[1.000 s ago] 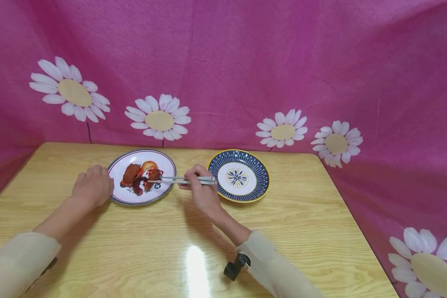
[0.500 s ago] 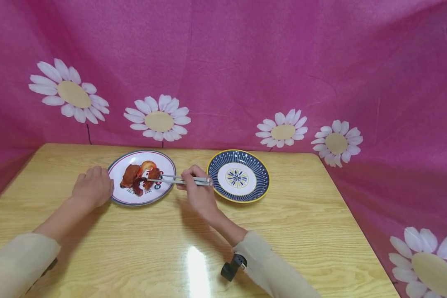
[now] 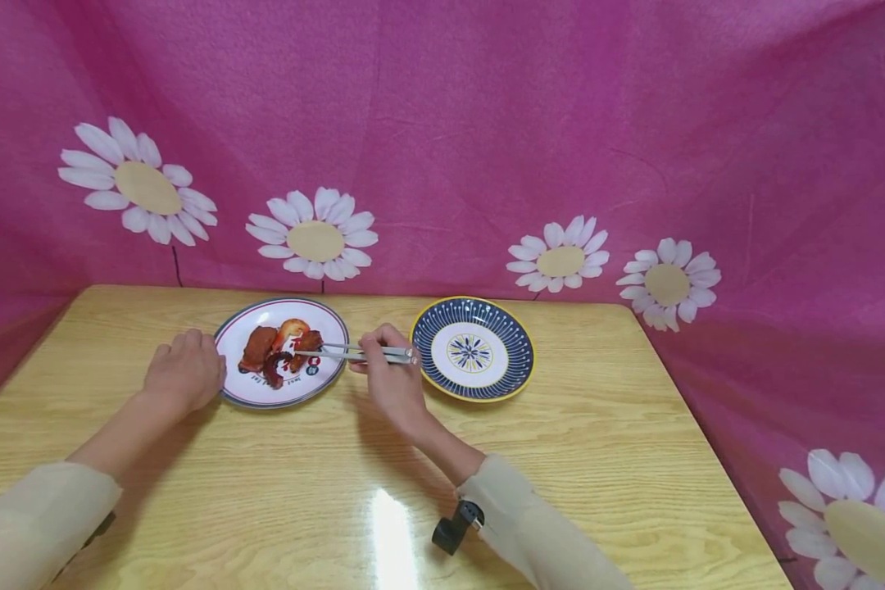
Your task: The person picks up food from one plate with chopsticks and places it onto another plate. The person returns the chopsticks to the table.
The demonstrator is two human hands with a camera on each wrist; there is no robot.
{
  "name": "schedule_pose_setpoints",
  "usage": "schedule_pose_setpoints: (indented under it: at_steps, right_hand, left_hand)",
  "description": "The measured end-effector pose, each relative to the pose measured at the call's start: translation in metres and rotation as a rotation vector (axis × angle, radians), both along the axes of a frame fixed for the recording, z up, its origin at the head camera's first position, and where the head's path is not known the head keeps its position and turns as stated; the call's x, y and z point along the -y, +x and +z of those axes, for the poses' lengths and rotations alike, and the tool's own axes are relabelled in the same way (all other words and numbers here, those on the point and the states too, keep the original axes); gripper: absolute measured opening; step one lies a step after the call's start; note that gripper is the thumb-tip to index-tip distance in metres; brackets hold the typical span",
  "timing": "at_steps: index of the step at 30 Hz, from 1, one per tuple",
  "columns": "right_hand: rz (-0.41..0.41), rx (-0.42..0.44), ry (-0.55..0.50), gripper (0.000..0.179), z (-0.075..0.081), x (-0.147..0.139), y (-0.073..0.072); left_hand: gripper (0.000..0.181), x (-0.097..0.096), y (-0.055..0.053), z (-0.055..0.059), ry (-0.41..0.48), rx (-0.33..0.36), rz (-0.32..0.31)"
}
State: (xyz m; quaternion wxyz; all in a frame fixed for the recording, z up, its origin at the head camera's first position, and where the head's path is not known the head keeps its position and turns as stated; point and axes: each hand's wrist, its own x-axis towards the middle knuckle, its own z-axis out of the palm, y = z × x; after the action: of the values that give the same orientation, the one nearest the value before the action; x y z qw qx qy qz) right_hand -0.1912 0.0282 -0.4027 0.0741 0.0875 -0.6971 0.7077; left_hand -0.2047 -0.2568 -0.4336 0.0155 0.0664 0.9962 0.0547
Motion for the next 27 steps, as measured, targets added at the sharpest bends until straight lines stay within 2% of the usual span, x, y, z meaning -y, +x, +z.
schedule_pose_setpoints:
  at_steps: [8, 18, 22, 27]
  right_hand:
    - [-0.01, -0.022, -0.027, 0.019, -0.005, 0.006, -0.002]
    - [-0.025, -0.022, 0.014, 0.032, -0.01, 0.008, -0.006]
    - [-0.028, -0.036, 0.03, 0.03, -0.013, 0.008, -0.007]
    - [-0.038, -0.016, -0.01, 0.025, -0.016, 0.006, -0.01]
  left_hand:
    - [0.038, 0.0, 0.0, -0.001, -0.011, -0.012, -0.004]
    - [0.037, -0.001, 0.001, -0.002, -0.005, -0.024, 0.005]
    - [0.037, -0.001, 0.001, -0.003, 0.003, -0.023, 0.005]
    - [0.036, 0.0, 0.001, -0.004, 0.006, -0.035, -0.003]
